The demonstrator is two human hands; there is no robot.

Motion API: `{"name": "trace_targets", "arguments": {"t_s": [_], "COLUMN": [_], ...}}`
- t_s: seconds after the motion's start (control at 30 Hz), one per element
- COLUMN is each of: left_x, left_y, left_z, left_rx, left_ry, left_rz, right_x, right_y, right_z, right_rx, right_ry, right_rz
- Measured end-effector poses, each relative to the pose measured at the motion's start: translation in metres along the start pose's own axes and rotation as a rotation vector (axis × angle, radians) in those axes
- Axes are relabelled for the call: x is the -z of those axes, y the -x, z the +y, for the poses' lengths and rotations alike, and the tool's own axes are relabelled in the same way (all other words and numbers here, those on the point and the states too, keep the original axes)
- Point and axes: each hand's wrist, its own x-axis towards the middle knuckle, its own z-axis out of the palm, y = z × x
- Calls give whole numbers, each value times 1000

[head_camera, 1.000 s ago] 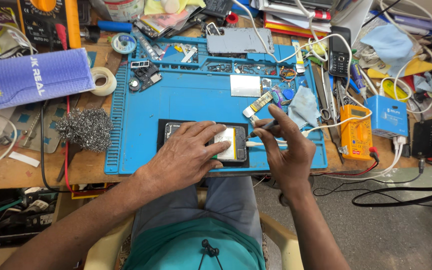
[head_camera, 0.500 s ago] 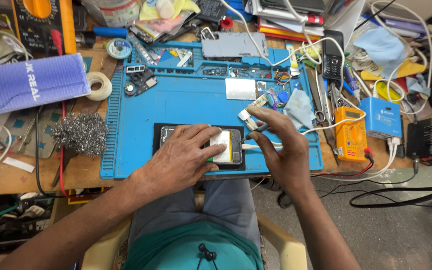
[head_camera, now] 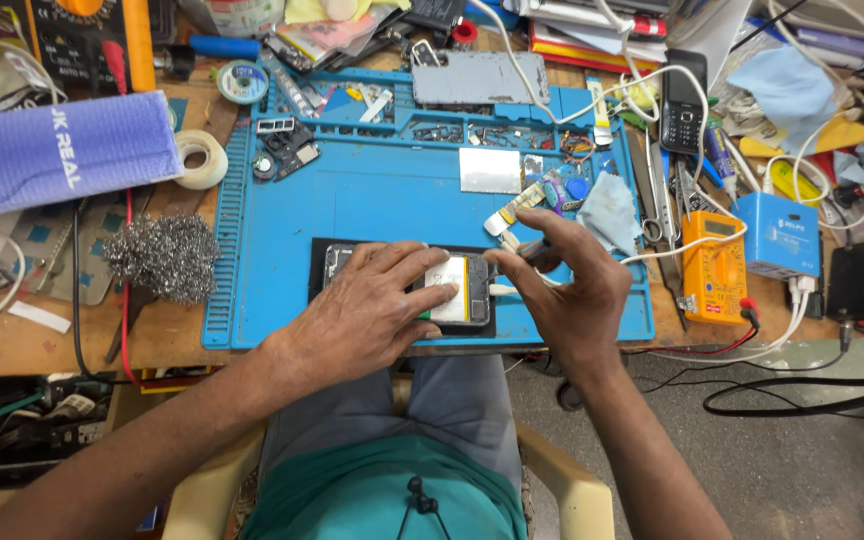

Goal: The person works at a cluttered repair bench on a smartphone. They clean the opened phone with a cloth, pry at its internal components with a tool, reassemble the phone, plug in a charging cable and power it on to test, then reopen it and use a screwdriver on the internal parts.

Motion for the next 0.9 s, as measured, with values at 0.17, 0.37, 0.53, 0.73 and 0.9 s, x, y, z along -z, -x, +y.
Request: {"name": "trace_targets", "arguments": {"t_s": [0.17, 0.37, 0.53, 0.73, 0.9], "left_x": [0, -1, 0, 0, 3], "left_y": [0, -1, 0, 3, 6], "left_z": [0, 0, 1, 1, -2], "left_rx": [0, 11, 1, -9, -41], "left_ry": [16, 11, 3, 17, 36], "left_rz": [23, 7, 8, 20, 41], "right_x": [0, 4, 4, 1, 1], "right_y": [-1, -3, -1, 6, 14], "right_z": [-2, -4, -5, -3, 9], "right_rx": [-106, 103, -18, -96, -53], "right_ry": [-256, 8, 44, -42, -34], "right_rz": [-174, -91, -55, -142, -59]}}
